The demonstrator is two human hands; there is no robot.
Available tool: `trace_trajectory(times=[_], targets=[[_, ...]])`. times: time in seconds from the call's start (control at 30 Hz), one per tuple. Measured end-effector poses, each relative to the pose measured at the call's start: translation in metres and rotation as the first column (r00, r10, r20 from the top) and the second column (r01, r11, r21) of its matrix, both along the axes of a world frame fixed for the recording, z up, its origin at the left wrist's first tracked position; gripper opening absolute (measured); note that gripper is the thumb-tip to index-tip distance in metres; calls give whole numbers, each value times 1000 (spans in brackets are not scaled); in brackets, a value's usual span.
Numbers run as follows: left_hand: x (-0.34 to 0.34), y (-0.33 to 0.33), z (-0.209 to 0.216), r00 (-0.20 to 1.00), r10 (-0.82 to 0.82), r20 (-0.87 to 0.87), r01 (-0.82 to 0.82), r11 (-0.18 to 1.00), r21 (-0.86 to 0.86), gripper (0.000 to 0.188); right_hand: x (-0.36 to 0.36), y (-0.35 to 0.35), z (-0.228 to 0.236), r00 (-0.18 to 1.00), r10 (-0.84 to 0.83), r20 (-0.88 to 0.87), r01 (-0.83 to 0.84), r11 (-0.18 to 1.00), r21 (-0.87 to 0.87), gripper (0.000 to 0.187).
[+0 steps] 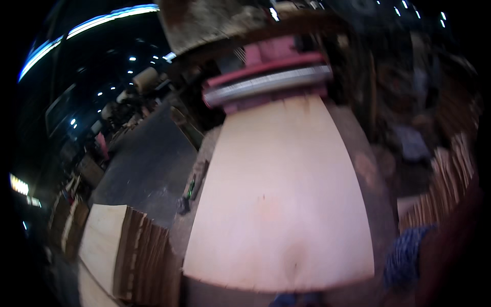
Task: The person uses a metal pole to move an object near a large roller machine, then picks up plywood sheets from a stack and feeds them one by one into the rollers by hand.
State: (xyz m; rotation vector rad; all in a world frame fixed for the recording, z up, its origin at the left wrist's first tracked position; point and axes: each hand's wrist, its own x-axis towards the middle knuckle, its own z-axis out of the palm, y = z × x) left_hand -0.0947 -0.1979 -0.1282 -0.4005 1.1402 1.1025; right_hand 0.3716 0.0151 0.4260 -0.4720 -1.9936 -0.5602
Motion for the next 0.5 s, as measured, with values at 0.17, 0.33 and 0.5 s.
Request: trace_trajectory(times=[0.17, 0.33, 0.5], targets=[[9, -15, 58, 998, 25, -53, -24, 1000, 7, 19, 7, 2, 8, 994, -1, -113, -3, 1000, -29, 31], [-2, -32, 72, 1000, 7, -9, -7, 1000, 21, 19, -27, -11, 15, 994, -39, -101, 34, 998, -48, 29], [-23, -91, 102, 1000, 12, -28, -11, 999, 45, 26, -53, -47, 39, 985, -16, -172, 15, 1000, -8, 26]])
